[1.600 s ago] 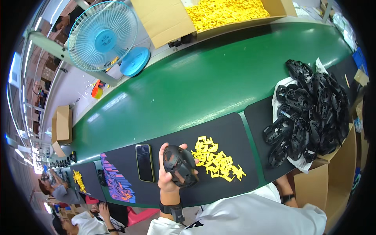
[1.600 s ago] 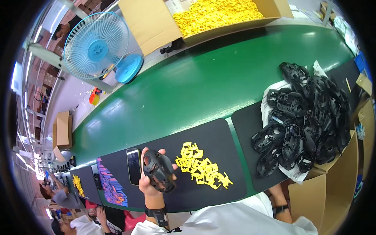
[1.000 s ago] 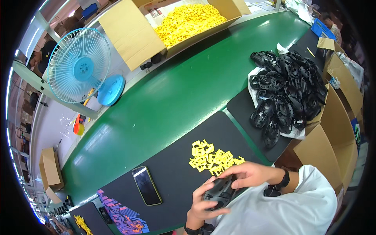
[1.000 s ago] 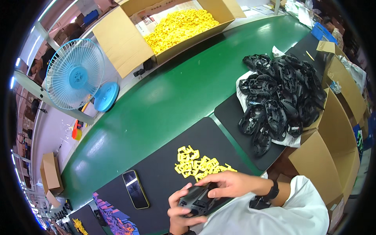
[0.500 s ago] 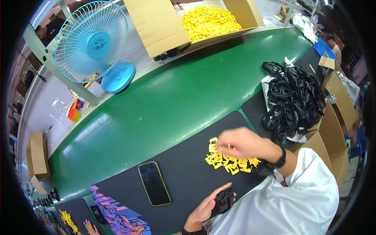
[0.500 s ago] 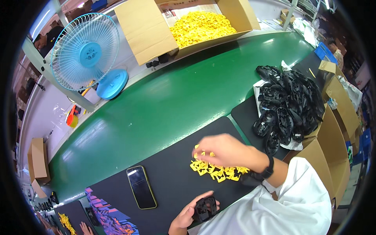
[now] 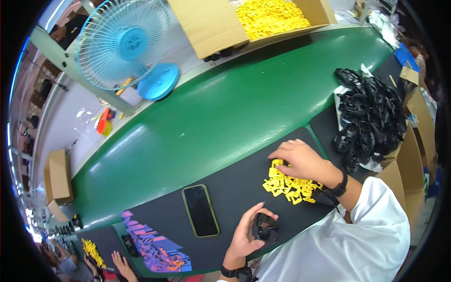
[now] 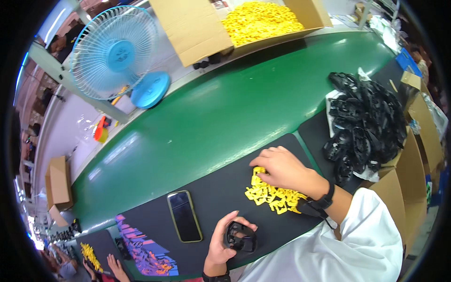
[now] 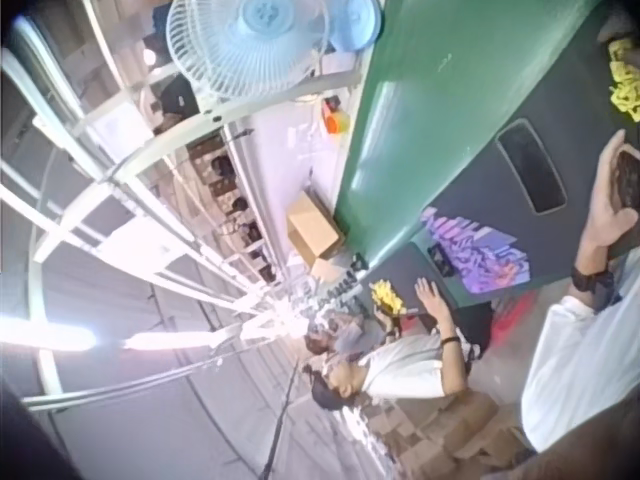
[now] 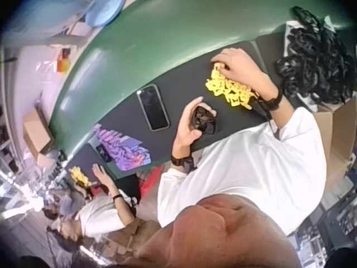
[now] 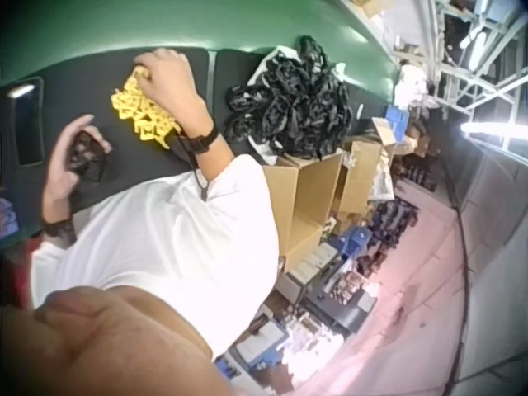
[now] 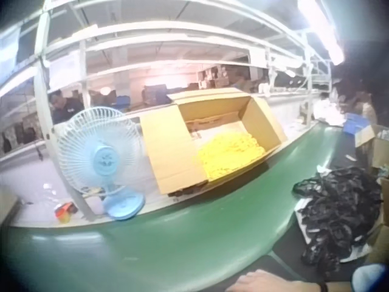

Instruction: Assembling small yellow components into black plastic mouse housings on an assembly line.

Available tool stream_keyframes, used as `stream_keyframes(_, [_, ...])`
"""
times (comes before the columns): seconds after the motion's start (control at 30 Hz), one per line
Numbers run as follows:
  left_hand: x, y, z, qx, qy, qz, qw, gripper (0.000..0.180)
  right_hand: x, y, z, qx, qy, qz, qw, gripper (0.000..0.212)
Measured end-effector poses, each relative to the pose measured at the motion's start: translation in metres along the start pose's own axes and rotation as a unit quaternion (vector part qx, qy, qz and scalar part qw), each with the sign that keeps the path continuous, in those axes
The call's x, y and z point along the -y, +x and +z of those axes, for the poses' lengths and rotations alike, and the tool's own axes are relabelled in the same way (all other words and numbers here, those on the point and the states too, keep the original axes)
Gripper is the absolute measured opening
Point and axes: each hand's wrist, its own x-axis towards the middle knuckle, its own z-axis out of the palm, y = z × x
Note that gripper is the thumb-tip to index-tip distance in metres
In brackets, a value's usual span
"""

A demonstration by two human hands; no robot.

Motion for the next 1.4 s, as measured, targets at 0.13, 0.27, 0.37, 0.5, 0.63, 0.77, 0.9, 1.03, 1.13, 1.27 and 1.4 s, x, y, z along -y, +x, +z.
stream_keyframes(0.13, [-0.014, 0.012, 0.021, -0.013, 0.032, 0.002, 0.999, 0.088, 0.008, -0.013, -0.025, -0.022, 0.149, 0.056, 0.987, 0.026])
stream_keyframes(0.27, [-0.011, 0.017, 0.046, -0.024, 0.058, 0.004, 0.998, 0.084, 0.007, -0.039, -0.042, -0.042, 0.236, 0.113, 0.964, 0.027])
stream_keyframes(0.37, [0.007, 0.025, 0.057, -0.039, 0.029, -0.014, 0.999, 0.082, 0.005, -0.062, -0.046, -0.074, 0.297, 0.127, 0.943, 0.026])
stream_keyframes(0.5, [0.026, 0.038, 0.07, -0.051, 0.038, 0.018, 0.998, 0.077, -0.006, -0.081, -0.062, -0.031, 0.32, 0.052, 0.946, 0.028])
stream_keyframes(0.63, [0.013, 0.056, 0.108, -0.118, 0.152, 0.146, 0.97, 0.08, -0.01, -0.087, -0.092, -0.02, 0.369, -0.085, 0.925, 0.031])
stream_keyframes(0.77, [0.003, 0.071, 0.134, -0.182, 0.248, 0.177, 0.935, 0.093, -0.002, -0.101, -0.122, -0.029, 0.371, -0.135, 0.918, 0.027])
stream_keyframes(0.9, [0.009, 0.087, 0.145, -0.162, 0.307, 0.206, 0.915, 0.094, -0.007, -0.122, -0.108, -0.172, 0.351, -0.201, 0.898, 0.024])
stream_keyframes(1.03, [0.016, 0.09, 0.151, -0.14, 0.337, 0.2, 0.909, 0.097, -0.016, -0.139, -0.096, -0.219, 0.355, -0.205, 0.885, 0.028])
stream_keyframes(1.13, [0.017, 0.092, 0.147, -0.135, 0.352, 0.201, 0.904, 0.096, -0.016, -0.14, -0.086, -0.224, 0.359, -0.213, 0.881, 0.029])
stream_keyframes(1.27, [0.019, 0.096, 0.139, -0.12, 0.374, 0.202, 0.897, 0.095, -0.012, -0.139, -0.081, -0.241, 0.37, -0.182, 0.879, 0.027])
stream_keyframes(1.4, [0.024, 0.101, 0.132, -0.115, 0.376, 0.223, 0.892, 0.094, -0.013, -0.136, -0.075, -0.24, 0.376, -0.165, 0.88, 0.026])
